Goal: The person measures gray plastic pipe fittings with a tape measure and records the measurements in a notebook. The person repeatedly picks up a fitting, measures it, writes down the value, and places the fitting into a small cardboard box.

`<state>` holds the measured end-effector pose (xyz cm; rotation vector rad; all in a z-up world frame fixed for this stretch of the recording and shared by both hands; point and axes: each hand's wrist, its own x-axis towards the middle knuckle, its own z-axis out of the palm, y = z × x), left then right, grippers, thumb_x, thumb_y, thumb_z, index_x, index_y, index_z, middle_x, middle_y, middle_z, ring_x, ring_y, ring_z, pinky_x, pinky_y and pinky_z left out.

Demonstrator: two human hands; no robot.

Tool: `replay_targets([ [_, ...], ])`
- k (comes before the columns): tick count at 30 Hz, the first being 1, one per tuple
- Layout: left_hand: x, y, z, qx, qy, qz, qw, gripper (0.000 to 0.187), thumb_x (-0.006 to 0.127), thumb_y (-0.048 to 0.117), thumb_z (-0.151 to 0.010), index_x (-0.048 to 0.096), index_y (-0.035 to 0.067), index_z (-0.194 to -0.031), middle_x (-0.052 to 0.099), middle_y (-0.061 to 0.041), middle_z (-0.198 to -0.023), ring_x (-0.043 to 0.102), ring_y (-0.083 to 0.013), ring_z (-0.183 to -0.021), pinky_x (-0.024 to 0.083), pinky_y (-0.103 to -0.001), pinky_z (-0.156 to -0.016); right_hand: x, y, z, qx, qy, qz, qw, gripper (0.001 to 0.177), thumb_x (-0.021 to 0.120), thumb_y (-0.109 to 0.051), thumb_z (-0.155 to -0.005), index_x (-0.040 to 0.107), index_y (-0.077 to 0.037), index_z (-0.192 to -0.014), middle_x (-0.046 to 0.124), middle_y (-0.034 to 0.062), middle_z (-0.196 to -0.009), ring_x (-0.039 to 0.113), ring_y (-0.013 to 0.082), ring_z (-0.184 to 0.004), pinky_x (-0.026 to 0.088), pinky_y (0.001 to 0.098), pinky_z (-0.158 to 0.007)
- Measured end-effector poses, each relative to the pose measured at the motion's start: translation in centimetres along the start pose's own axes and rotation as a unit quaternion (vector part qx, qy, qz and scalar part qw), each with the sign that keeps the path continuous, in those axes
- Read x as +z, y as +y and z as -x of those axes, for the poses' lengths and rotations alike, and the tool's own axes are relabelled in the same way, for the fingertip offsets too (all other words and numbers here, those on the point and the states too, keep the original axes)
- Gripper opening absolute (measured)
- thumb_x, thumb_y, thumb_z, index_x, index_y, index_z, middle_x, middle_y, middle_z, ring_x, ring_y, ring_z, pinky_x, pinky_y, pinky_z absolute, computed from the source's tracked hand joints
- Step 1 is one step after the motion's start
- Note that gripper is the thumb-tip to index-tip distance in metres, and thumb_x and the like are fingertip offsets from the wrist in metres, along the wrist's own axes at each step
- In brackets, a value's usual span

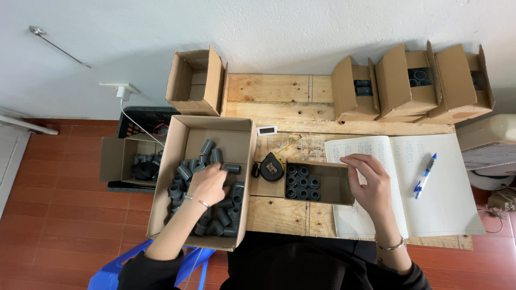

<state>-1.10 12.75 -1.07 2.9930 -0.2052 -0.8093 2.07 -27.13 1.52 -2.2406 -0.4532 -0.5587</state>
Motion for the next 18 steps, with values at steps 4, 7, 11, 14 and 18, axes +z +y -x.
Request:
replay_targets([
  [4,-6.6,1.9,2.7,0.007,0.057,0.101,0.993,0.023,0.072,0.024,-0.09,0.074,0.007,-0.105,0.071,-0.015,-0.112,0.072,-0.0318,-0.103,0.061,-0.04,-0.085,0.6,-2.6,-0.8,-0.005,0.011,-0.029,1.0,0.028,0.065,0.014,-0.089,0.08,-0.009,-0.097,0.074,0.0069,-0.094,0.072,0.0253,-0.087,0.059,0.039,-0.082],
  [7,-9.2,3.5,3.5,0.107,0.182,0.204,0.956,0.015,0.072,0.017,-0.09,0.065,0.005,-0.097,0.071,-0.019,-0.105,0.073,-0.0418,-0.097,0.062,-0.049,-0.081,1.5,-5.7,-1.7,-0.001,-0.002,-0.08,0.997,0.025,0.067,0.011,-0.086,0.08,-0.01,-0.093,0.076,0.0066,-0.092,0.073,0.0264,-0.084,0.059,0.0387,-0.082],
  [11,-10.6,7.3,2.9,0.254,0.289,0.373,0.844,0.022,0.081,0.014,-0.085,0.063,0.004,-0.09,0.067,-0.018,-0.086,0.075,-0.0359,-0.079,0.064,-0.037,-0.069,2.0,-10.2,-3.6,-0.023,-0.113,-0.17,0.979,0.031,0.074,0.001,-0.083,0.075,-0.002,-0.114,0.074,0.0214,-0.105,0.073,0.0357,-0.098,0.059,0.048,-0.09],
  [14,-11.0,9.9,2.0,0.29,0.296,0.408,0.813,0.022,0.084,0.016,-0.082,0.064,0.006,-0.086,0.066,-0.015,-0.083,0.074,-0.0339,-0.077,0.063,-0.036,-0.067,4.0,-9.7,-3.1,-0.017,-0.123,-0.185,0.975,0.042,0.08,-0.005,-0.081,0.071,-0.001,-0.122,0.073,0.021,-0.112,0.072,0.0386,-0.103,0.059,0.0501,-0.089],
  [18,-10.5,11.6,0.5,0.283,0.255,0.491,0.783,0.025,0.082,0.017,-0.088,0.064,0.006,-0.101,0.069,-0.013,-0.088,0.075,-0.0274,-0.079,0.065,-0.033,-0.071,3.9,-8.8,-3.3,0.019,-0.081,-0.174,0.981,0.038,0.082,-0.004,-0.081,0.073,0.0,-0.118,0.075,0.0198,-0.104,0.074,0.038,-0.095,0.061,0.0489,-0.083],
])
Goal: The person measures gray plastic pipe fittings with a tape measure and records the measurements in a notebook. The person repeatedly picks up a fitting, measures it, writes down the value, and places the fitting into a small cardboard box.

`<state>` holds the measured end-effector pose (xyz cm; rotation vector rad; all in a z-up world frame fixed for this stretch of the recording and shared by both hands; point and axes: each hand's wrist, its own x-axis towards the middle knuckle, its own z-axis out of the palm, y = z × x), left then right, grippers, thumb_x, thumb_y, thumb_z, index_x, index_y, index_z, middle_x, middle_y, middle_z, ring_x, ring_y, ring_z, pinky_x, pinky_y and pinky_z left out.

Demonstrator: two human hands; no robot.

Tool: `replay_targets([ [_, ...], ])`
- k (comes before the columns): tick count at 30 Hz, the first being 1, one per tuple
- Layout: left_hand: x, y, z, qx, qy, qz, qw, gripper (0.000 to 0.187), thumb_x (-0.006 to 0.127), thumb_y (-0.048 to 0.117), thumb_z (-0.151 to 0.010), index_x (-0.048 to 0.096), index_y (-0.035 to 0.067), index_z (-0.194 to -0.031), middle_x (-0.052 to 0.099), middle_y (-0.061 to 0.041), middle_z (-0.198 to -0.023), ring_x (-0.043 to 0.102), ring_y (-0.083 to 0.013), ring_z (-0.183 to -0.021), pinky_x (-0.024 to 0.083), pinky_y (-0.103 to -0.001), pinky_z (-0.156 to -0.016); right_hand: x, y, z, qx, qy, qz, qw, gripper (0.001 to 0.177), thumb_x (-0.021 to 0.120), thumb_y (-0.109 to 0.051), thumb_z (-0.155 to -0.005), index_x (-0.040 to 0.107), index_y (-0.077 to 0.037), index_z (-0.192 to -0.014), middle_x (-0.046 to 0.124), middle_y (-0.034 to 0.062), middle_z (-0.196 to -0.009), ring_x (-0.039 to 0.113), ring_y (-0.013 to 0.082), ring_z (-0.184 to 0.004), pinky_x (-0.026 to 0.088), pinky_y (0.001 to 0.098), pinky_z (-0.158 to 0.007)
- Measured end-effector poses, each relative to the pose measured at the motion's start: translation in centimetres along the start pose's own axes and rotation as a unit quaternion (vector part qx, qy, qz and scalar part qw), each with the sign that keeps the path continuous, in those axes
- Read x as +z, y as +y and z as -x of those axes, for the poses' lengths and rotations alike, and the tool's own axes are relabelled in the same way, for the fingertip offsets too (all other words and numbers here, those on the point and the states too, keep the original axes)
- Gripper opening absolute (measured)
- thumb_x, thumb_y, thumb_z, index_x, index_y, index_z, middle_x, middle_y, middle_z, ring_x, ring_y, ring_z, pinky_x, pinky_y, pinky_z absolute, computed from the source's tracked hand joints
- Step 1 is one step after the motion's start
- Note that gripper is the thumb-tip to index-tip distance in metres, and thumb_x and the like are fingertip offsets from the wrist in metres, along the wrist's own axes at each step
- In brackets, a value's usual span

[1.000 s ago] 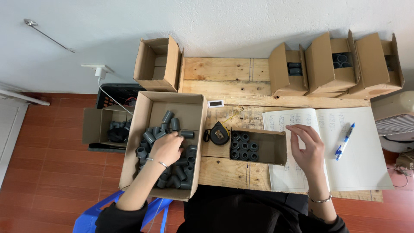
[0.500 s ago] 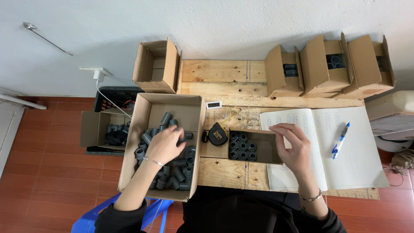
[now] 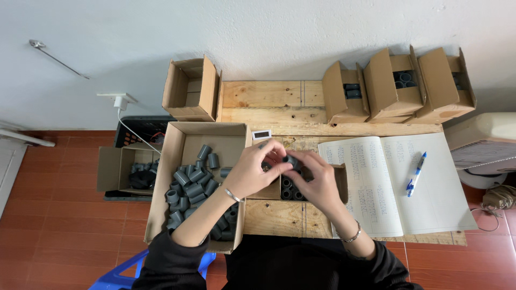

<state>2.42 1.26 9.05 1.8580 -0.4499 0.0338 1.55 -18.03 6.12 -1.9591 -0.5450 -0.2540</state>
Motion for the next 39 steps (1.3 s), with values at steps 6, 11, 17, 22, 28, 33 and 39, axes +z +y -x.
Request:
replay_targets([
  [6,3.0,-12.8,1.4,0.022,-0.098,-0.561,0.822,0.023,0.077,0.029,-0.083,0.073,0.017,-0.103,0.062,-0.007,-0.104,0.066,-0.028,-0.096,0.058,-0.038,-0.075,-2.0,3.7,0.9,0.094,0.089,0.028,0.991,0.037,0.081,-0.006,-0.086,0.072,-0.005,-0.121,0.076,0.0142,-0.108,0.074,0.0316,-0.097,0.058,0.041,-0.089],
  [11,5.9,-11.0,2.5,0.011,-0.11,-0.605,0.789,0.019,0.071,0.022,-0.088,0.069,0.014,-0.105,0.058,-0.014,-0.099,0.062,-0.0355,-0.094,0.046,-0.046,-0.084,-2.2,5.5,1.1,0.109,0.123,-0.014,0.986,0.035,0.079,-0.003,-0.087,0.071,-0.003,-0.12,0.072,0.0142,-0.111,0.073,0.0322,-0.101,0.059,0.0423,-0.093],
  [17,6.5,-14.4,2.5,-0.037,-0.132,-0.599,0.789,0.037,0.077,0.021,-0.083,0.066,0.015,-0.118,0.057,-0.014,-0.1,0.066,-0.0358,-0.088,0.051,-0.043,-0.072,-2.0,5.9,1.4,0.106,0.131,-0.002,0.986,0.034,0.083,-0.004,-0.084,0.073,-0.004,-0.117,0.068,0.0115,-0.107,0.073,0.0309,-0.099,0.061,0.0401,-0.09],
  [22,3.0,-8.4,0.1,-0.048,-0.141,-0.572,0.806,0.08,0.094,0.028,-0.059,0.06,0.01,-0.13,0.051,-0.017,-0.115,0.063,-0.0414,-0.101,0.056,-0.048,-0.077,-2.0,5.9,1.4,0.11,0.12,0.014,0.987,0.034,0.082,-0.004,-0.085,0.072,-0.003,-0.117,0.07,0.0124,-0.105,0.073,0.0306,-0.099,0.06,0.0405,-0.09],
  [28,1.6,-2.3,0.6,-0.104,-0.089,-0.221,0.966,0.079,0.087,0.034,-0.066,0.056,0.021,-0.137,0.055,-0.018,-0.125,0.067,-0.0441,-0.101,0.061,-0.049,-0.08,-2.3,5.9,1.1,0.117,0.122,0.027,0.985,0.034,0.081,-0.004,-0.085,0.072,-0.005,-0.118,0.071,0.0118,-0.107,0.074,0.0303,-0.1,0.061,0.0408,-0.09],
  [33,3.3,-1.3,2.2,-0.171,-0.17,0.14,0.96,0.086,0.09,0.031,-0.066,0.057,0.009,-0.142,0.058,-0.019,-0.121,0.058,-0.0242,-0.097,0.059,-0.039,-0.082,-2.1,7.1,1.4,0.113,0.152,0.017,0.982,0.036,0.08,0.0,-0.086,0.068,0.0,-0.12,0.068,0.0161,-0.109,0.073,0.0336,-0.102,0.061,0.0431,-0.091],
  [39,3.2,-3.5,2.5,-0.199,-0.201,0.178,0.942,0.097,0.09,0.029,-0.068,0.046,0.013,-0.153,0.056,-0.016,-0.127,0.055,-0.0166,-0.097,0.058,-0.033,-0.082,-2.0,7.1,1.4,0.12,0.159,0.01,0.98,0.038,0.079,0.002,-0.084,0.067,0.001,-0.121,0.068,0.0165,-0.111,0.072,0.0346,-0.103,0.06,0.0428,-0.09],
])
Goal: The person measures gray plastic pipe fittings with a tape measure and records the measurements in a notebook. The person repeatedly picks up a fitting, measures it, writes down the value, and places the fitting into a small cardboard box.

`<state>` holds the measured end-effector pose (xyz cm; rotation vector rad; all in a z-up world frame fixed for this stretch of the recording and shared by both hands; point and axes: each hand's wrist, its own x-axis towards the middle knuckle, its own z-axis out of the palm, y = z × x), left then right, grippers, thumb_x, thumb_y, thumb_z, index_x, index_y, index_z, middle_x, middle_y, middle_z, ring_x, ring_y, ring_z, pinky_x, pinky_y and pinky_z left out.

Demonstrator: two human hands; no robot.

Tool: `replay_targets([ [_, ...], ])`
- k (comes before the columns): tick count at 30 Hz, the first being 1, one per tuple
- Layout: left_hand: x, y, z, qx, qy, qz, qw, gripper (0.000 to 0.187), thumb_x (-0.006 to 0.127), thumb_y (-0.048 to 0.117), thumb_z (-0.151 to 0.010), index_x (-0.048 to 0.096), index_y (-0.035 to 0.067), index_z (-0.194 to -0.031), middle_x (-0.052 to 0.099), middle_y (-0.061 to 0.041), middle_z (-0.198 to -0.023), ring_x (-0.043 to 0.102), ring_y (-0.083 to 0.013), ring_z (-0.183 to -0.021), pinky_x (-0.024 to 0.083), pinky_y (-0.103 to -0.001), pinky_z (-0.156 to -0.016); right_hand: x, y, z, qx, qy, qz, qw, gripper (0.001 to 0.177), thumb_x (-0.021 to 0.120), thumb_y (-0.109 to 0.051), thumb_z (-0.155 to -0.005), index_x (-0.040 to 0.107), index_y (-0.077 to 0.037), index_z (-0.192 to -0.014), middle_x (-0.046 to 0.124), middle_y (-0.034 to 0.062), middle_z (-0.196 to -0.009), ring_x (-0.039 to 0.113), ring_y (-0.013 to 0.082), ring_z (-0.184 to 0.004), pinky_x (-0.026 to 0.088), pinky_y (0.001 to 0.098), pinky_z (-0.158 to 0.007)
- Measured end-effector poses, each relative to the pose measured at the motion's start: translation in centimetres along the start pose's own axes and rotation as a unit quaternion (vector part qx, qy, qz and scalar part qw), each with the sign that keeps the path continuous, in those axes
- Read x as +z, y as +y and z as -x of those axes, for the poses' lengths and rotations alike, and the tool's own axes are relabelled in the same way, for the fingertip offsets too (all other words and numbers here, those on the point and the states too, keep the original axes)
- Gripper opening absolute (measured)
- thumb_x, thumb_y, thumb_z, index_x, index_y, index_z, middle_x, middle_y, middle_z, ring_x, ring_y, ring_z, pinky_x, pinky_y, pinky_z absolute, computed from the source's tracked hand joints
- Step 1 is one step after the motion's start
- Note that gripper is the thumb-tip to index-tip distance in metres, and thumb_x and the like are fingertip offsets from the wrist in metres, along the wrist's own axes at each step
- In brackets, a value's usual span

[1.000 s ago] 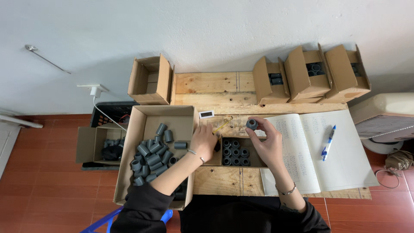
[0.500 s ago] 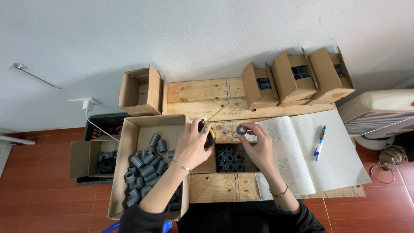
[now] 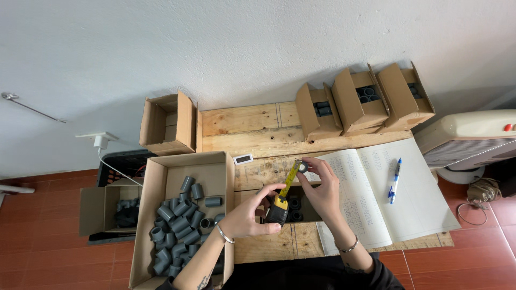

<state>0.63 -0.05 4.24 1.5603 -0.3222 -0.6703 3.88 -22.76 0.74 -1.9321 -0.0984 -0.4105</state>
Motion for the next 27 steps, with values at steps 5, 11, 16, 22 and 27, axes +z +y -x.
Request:
replay_targets([
  [5,-0.3,2.6,0.6,-0.024,-0.068,-0.057,0.996,0.09,0.074,0.036,-0.079,0.032,0.023,-0.157,0.048,-0.011,-0.138,0.055,-0.0169,-0.102,0.053,-0.029,-0.09,-0.2,-0.6,-0.2,-0.022,-0.014,0.037,0.999,0.033,0.073,0.0,-0.085,0.069,-0.009,-0.117,0.072,0.0036,-0.112,0.068,0.0154,-0.1,0.059,0.0276,-0.091],
  [11,-0.4,2.6,0.7,-0.031,-0.069,-0.064,0.995,0.094,0.074,0.039,-0.079,0.028,0.024,-0.159,0.047,-0.012,-0.14,0.052,-0.0163,-0.097,0.051,-0.028,-0.087,-0.1,-0.6,-0.2,-0.016,-0.027,0.049,0.998,0.032,0.072,-0.003,-0.087,0.07,-0.01,-0.118,0.072,0.0037,-0.115,0.067,0.0153,-0.099,0.058,0.0277,-0.09],
  [16,-0.5,2.4,0.7,-0.029,-0.071,-0.053,0.996,0.097,0.075,0.04,-0.078,0.026,0.024,-0.161,0.046,-0.014,-0.135,0.052,-0.0186,-0.117,0.051,-0.029,-0.095,0.0,-0.4,-0.2,-0.014,-0.032,0.053,0.998,0.033,0.073,-0.003,-0.087,0.071,-0.011,-0.119,0.072,0.0035,-0.117,0.066,0.0153,-0.095,0.057,0.0278,-0.09],
  [22,-0.6,2.5,0.7,-0.024,-0.072,-0.054,0.996,0.098,0.075,0.038,-0.079,0.024,0.025,-0.162,0.045,-0.012,-0.138,0.05,-0.0152,-0.094,0.051,-0.027,-0.089,0.2,0.0,-0.1,-0.015,-0.036,0.058,0.998,0.032,0.072,-0.003,-0.087,0.071,-0.01,-0.118,0.072,0.0042,-0.118,0.067,0.0161,-0.1,0.058,0.0282,-0.09],
  [27,-0.6,3.3,0.7,-0.036,-0.08,-0.049,0.995,0.099,0.073,0.044,-0.079,0.025,0.022,-0.163,0.048,-0.008,-0.126,0.052,-0.0157,-0.093,0.051,-0.027,-0.084,0.2,-0.1,-0.1,-0.011,-0.036,0.056,0.998,0.035,0.07,0.0,-0.085,0.071,-0.011,-0.118,0.073,0.0031,-0.119,0.067,0.0157,-0.099,0.057,0.0279,-0.09],
])
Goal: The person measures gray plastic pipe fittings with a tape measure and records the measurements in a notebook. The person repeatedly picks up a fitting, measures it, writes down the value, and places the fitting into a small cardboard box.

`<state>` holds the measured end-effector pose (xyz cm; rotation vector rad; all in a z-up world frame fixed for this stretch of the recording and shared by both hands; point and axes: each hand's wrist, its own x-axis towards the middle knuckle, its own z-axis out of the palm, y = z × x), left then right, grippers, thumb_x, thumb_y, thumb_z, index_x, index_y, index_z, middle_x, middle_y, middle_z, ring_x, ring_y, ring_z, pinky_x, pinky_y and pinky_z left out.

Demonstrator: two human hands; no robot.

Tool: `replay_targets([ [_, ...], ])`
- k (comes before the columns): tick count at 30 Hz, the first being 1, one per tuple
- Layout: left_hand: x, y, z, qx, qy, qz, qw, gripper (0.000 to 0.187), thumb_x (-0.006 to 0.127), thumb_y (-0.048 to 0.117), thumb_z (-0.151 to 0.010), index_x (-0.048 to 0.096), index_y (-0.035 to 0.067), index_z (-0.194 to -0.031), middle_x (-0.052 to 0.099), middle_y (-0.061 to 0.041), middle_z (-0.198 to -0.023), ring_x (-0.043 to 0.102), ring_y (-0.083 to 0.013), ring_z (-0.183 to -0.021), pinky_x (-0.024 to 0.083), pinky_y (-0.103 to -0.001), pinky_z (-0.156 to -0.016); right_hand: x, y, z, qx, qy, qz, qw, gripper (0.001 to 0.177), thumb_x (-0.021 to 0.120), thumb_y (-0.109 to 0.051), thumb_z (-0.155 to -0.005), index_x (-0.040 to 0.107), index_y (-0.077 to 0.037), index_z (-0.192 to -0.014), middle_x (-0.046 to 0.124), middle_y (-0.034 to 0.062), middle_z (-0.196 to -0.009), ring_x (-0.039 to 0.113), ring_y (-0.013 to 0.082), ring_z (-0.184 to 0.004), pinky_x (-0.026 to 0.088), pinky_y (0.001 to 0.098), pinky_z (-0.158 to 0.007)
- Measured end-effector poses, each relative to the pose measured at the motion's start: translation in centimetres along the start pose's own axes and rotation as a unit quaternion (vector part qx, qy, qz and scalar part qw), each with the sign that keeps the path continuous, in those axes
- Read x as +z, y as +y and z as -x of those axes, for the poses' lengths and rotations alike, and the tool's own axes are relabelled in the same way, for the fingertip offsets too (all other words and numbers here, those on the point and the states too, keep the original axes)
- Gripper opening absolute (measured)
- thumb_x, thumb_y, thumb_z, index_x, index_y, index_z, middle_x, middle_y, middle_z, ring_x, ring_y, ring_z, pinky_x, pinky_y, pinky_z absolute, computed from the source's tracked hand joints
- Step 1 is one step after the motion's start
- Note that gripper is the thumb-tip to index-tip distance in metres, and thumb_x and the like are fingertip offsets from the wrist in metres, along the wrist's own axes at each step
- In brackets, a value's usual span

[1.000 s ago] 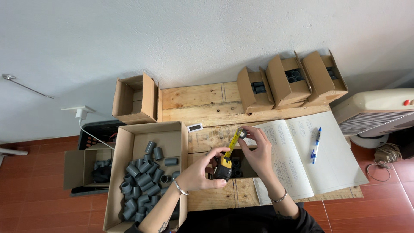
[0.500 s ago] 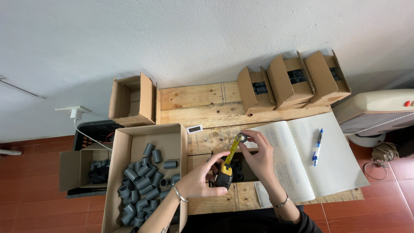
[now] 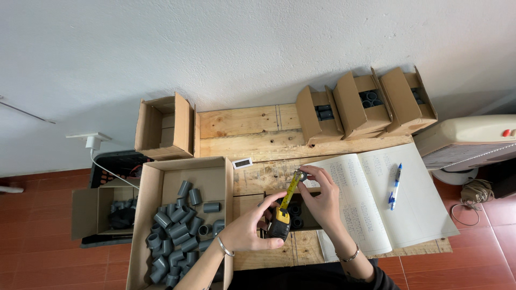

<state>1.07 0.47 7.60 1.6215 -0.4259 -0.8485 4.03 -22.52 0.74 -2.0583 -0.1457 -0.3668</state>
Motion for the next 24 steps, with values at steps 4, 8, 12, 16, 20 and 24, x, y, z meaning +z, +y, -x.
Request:
replay_targets([
  [4,0.04,0.0,0.04,0.004,0.007,0.002,1.0,0.098,0.074,0.039,-0.079,0.026,0.021,-0.163,0.05,-0.005,-0.12,0.049,-0.015,-0.096,0.051,-0.026,-0.083,0.05,0.15,0.01,-0.002,-0.001,-0.001,1.0,0.034,0.071,-0.002,-0.086,0.071,-0.011,-0.119,0.072,0.0034,-0.118,0.067,0.0156,-0.101,0.057,0.028,-0.09],
  [8,-0.01,0.08,0.06,0.003,0.006,0.007,1.0,0.097,0.073,0.04,-0.08,0.026,0.021,-0.163,0.05,-0.007,-0.119,0.052,-0.0159,-0.095,0.052,-0.027,-0.084,0.08,0.17,-0.03,-0.003,-0.002,-0.002,1.0,0.034,0.071,-0.002,-0.086,0.07,-0.011,-0.119,0.073,0.0035,-0.119,0.067,0.0158,-0.1,0.058,0.0282,-0.09],
  [12,-0.01,0.06,0.01,0.004,0.006,0.007,1.0,0.098,0.074,0.039,-0.08,0.026,0.02,-0.163,0.051,-0.006,-0.118,0.051,-0.0152,-0.095,0.052,-0.026,-0.082,0.07,0.1,-0.04,-0.005,-0.002,-0.004,1.0,0.033,0.072,-0.002,-0.087,0.07,-0.01,-0.119,0.072,0.0041,-0.12,0.067,0.0163,-0.1,0.057,0.0283,-0.09],
  [16,-0.04,-0.14,-0.05,0.004,0.001,0.012,1.0,0.098,0.074,0.04,-0.08,0.025,0.02,-0.163,0.051,-0.007,-0.118,0.052,-0.0156,-0.096,0.053,-0.027,-0.085,0.09,0.21,-0.03,0.0,-0.002,-0.008,1.0,0.033,0.071,-0.002,-0.087,0.07,-0.011,-0.119,0.072,0.0035,-0.119,0.067,0.0159,-0.099,0.057,0.0282,-0.091],
  [20,0.07,-0.29,-0.02,0.006,0.007,0.003,1.0,0.098,0.074,0.039,-0.08,0.026,0.021,-0.163,0.051,-0.006,-0.118,0.051,-0.0147,-0.095,0.052,-0.026,-0.083,0.13,0.32,0.06,0.0,0.0,-0.003,1.0,0.034,0.072,-0.003,-0.087,0.071,-0.011,-0.119,0.072,0.0032,-0.12,0.067,0.0157,-0.1,0.057,0.0283,-0.091],
  [24,0.05,-0.12,0.0,0.007,0.004,0.002,1.0,0.098,0.074,0.04,-0.081,0.024,0.02,-0.163,0.052,-0.007,-0.116,0.053,-0.0154,-0.095,0.053,-0.026,-0.083,0.06,0.25,0.06,-0.007,-0.001,-0.005,1.0,0.033,0.072,-0.003,-0.087,0.07,-0.011,-0.119,0.072,0.0042,-0.121,0.067,0.0166,-0.102,0.058,0.0284,-0.09],
])
